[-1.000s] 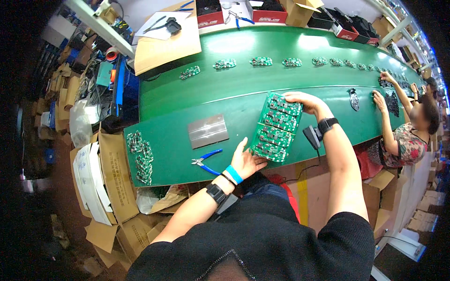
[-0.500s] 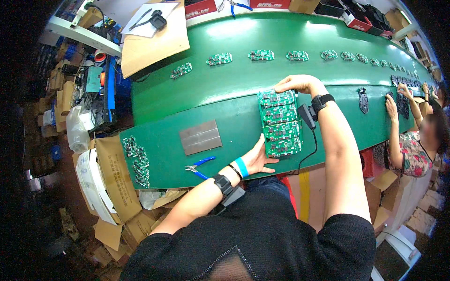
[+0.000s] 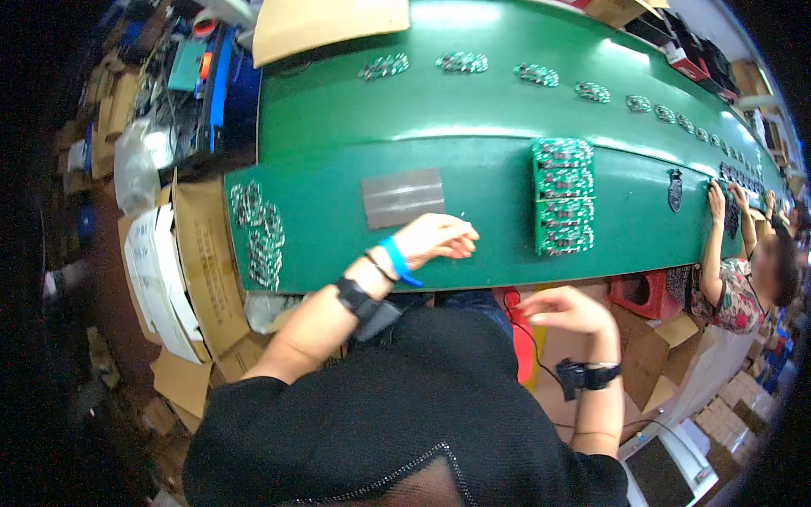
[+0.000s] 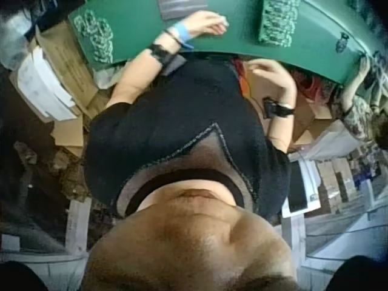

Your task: The person uses wire cutters to separate individual green circuit boards from a larger panel. They then place the separated boards into a cardboard box. The person also handles a pile of green plastic strips, moving them from the table into the box.

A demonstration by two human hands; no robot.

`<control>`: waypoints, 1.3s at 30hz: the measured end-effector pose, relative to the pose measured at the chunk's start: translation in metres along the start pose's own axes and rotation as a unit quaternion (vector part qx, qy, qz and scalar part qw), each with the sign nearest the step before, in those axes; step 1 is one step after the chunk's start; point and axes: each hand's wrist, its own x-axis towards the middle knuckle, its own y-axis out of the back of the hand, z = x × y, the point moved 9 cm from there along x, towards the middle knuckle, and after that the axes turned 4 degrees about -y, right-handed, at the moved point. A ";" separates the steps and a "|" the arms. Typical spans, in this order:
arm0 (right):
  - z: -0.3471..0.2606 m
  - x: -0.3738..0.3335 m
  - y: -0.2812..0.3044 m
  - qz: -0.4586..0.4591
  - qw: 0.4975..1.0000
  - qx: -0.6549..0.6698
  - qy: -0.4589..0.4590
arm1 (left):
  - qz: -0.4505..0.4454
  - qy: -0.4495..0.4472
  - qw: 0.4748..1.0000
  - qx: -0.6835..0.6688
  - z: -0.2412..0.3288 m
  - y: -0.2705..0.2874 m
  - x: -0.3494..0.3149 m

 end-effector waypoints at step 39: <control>0.248 -0.043 0.278 0.100 0.746 -0.568 -0.333 | 0.117 0.353 0.928 -0.030 -0.577 -0.217 -0.102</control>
